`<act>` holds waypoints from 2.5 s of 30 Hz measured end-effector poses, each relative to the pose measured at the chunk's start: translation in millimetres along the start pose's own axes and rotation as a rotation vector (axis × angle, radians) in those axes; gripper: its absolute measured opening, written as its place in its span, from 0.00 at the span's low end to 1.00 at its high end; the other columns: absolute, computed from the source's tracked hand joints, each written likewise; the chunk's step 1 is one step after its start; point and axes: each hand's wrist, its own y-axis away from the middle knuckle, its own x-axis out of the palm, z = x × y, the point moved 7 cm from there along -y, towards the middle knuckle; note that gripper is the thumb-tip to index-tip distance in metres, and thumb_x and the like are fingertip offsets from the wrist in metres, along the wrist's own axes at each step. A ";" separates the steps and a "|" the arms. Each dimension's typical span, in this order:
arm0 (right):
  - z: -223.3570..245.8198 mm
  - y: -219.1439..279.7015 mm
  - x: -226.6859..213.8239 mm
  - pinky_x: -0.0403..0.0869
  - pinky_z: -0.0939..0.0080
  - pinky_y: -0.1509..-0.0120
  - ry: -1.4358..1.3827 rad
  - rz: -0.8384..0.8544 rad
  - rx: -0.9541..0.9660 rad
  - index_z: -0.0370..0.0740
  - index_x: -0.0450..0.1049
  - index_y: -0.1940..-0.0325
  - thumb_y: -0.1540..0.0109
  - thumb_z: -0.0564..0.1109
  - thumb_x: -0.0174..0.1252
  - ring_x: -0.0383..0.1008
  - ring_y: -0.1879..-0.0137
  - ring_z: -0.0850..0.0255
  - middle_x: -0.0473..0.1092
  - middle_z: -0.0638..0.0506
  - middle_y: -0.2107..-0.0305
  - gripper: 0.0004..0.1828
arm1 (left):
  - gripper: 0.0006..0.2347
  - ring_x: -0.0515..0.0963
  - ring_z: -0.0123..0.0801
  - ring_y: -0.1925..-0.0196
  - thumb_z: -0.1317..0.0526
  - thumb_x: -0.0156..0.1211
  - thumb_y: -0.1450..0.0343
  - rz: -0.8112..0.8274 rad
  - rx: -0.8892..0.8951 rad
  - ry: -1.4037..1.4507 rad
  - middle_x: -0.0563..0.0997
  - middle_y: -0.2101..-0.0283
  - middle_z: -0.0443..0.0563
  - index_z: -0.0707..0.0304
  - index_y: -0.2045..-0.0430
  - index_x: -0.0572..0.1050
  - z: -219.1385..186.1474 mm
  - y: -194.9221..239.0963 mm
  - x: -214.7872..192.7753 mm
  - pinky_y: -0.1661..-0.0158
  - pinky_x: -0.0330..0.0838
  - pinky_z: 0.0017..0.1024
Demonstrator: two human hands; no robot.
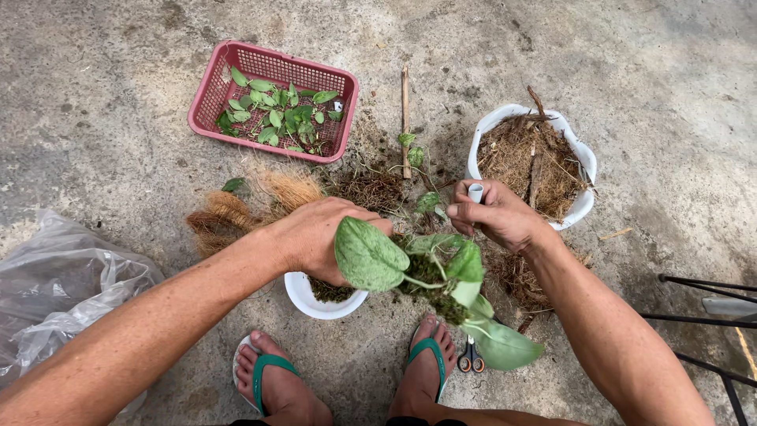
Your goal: The person attaches a plant to a coconut husk by hand, wrapping it with moss and securing it with black thread. They then spray the mounted plant with water and carry it to a nursery area.
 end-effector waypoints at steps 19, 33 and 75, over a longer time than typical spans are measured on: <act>-35.5 12.6 85.9 0.78 0.53 0.44 0.674 -0.139 -0.437 0.33 0.74 0.46 0.33 0.43 0.51 0.76 0.49 0.58 0.75 0.46 0.55 0.15 | 0.26 0.83 0.36 0.55 0.57 0.71 0.43 -0.188 -0.448 1.141 0.85 0.60 0.59 0.69 0.53 0.72 66.5 5.6 -17.0 0.48 0.76 0.34; 16.2 59.1 194.3 0.72 0.56 0.71 1.118 0.001 -0.743 0.40 0.68 0.69 0.36 0.45 0.62 0.67 0.74 0.60 0.68 0.50 0.78 0.12 | 0.34 0.80 0.42 0.47 0.59 0.71 0.47 -0.270 -0.781 0.931 0.82 0.50 0.64 0.79 0.46 0.72 109.1 20.4 -0.6 0.42 0.71 0.36; 125.4 42.4 209.3 0.77 0.52 0.53 1.409 0.275 -0.744 0.40 0.68 0.65 0.48 0.39 0.65 0.76 0.60 0.54 0.71 0.48 0.68 0.13 | 0.17 0.75 0.42 0.58 0.56 0.54 0.28 0.337 -0.293 -0.938 0.75 0.61 0.57 0.76 0.55 0.69 7.5 -11.4 74.6 0.55 0.70 0.42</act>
